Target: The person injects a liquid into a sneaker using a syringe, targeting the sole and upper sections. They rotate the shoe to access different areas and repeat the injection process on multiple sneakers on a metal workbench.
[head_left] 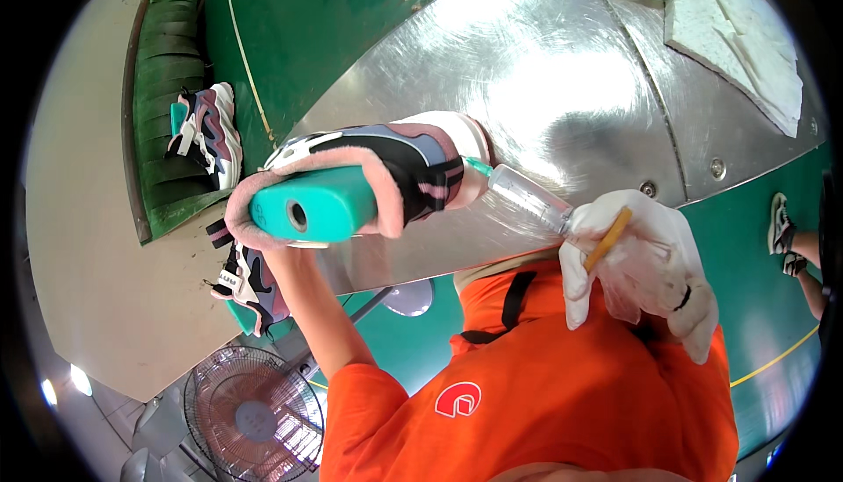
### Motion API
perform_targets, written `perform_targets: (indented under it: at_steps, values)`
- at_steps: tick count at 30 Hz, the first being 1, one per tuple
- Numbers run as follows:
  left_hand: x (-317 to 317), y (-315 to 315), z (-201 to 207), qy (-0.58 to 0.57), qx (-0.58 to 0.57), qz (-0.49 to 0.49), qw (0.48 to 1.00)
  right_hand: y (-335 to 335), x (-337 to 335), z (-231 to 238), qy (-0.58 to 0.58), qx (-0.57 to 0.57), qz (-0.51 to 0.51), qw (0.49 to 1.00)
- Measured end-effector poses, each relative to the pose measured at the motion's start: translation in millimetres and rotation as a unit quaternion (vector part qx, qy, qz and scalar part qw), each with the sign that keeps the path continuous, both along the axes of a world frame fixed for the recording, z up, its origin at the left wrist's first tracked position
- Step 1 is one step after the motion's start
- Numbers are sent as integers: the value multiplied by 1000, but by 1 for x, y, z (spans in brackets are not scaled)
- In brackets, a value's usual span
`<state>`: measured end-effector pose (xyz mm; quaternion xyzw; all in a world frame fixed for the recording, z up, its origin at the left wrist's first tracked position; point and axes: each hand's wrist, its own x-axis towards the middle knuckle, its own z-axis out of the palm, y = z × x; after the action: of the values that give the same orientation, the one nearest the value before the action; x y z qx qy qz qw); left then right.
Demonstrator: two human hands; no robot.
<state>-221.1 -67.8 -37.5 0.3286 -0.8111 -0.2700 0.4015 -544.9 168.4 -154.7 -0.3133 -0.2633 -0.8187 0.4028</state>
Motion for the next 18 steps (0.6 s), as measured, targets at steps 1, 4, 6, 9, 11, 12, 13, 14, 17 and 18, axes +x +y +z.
perform_targets:
  at_steps: [1,4,6,9,11,12,13,14,17,18]
  values:
    - [7,-8,-2,-12,48,43,998,-2,-5,6,0,-24,-19,1000]
    - [38,-4,-4,-16,95,29,995,-14,5,-1,-6,-54,-45,997]
    - [32,16,1,16,157,69,985,-15,7,-1,2,-43,-75,996]
    - [21,77,11,63,282,142,947,-15,6,-5,30,-39,-87,995]
    - [16,117,18,88,365,192,907,-12,3,-4,53,-35,-92,994]
    - [10,136,20,79,374,217,898,-12,3,-3,62,-33,-92,993]
    - [4,153,21,73,376,242,891,-11,3,-3,72,-32,-93,993]
    - [-7,165,19,63,360,277,889,-10,4,-3,84,-30,-94,992]
    - [-27,194,23,98,402,249,875,-8,3,-2,107,-22,-101,989]
    - [-20,200,24,82,425,247,867,-6,3,-2,112,-19,-102,988]
